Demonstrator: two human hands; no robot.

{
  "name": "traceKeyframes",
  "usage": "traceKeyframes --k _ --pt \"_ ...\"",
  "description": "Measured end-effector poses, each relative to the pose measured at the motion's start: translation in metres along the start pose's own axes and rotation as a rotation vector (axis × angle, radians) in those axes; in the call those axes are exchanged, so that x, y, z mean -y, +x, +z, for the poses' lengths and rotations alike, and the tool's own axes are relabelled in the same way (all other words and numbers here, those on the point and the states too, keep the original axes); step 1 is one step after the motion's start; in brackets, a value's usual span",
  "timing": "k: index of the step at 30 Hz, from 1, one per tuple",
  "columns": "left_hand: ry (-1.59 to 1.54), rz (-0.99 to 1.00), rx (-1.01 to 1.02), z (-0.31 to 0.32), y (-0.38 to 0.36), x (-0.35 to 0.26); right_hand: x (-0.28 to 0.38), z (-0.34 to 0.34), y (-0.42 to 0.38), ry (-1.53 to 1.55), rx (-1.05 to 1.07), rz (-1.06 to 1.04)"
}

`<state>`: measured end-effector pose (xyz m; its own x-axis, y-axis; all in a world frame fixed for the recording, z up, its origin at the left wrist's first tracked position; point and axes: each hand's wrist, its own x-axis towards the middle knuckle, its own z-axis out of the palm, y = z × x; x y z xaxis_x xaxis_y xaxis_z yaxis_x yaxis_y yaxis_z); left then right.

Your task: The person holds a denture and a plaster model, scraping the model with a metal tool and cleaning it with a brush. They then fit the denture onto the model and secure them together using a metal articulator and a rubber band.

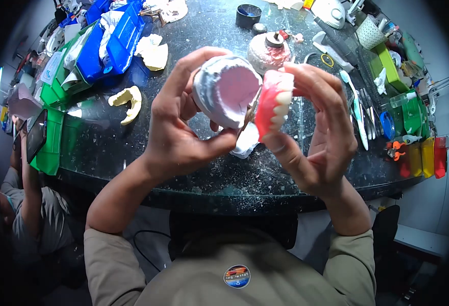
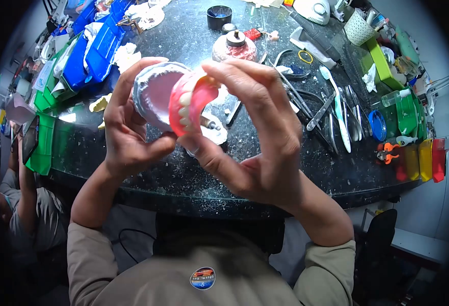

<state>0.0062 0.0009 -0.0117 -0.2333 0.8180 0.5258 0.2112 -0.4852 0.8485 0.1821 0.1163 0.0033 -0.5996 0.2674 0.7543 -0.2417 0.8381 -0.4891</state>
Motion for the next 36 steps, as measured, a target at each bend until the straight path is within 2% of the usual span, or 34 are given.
traceKeyframes --k 8,24,27,30,31,32,33,36 --pt "0.289 0.186 0.028 0.004 -0.001 -0.003 0.005 0.009 0.002 -0.096 0.002 -0.087" --pt "0.363 0.208 -0.004 0.006 -0.006 -0.001 0.007 0.014 0.004 -0.101 0.001 -0.009" --pt "0.228 0.092 0.067 0.003 -0.006 -0.005 0.003 0.013 0.002 -0.075 0.031 0.003" --pt "-0.346 -0.254 0.089 0.005 -0.003 -0.016 0.0 0.007 0.002 0.043 0.08 0.104" --pt "-0.469 -0.397 0.097 0.001 -0.003 -0.021 0.001 0.005 0.0 0.154 0.077 0.233" --pt "-0.59 -0.54 0.103 -0.003 -0.004 -0.025 -0.001 0.005 -0.001 0.206 0.07 0.23" --pt "-0.51 -0.603 0.053 0.0 -0.002 -0.027 -0.005 0.005 -0.001 0.259 0.064 0.226" --pt "-0.753 -0.691 0.063 -0.004 -0.004 -0.024 -0.01 0.004 -0.002 0.253 0.125 0.154"
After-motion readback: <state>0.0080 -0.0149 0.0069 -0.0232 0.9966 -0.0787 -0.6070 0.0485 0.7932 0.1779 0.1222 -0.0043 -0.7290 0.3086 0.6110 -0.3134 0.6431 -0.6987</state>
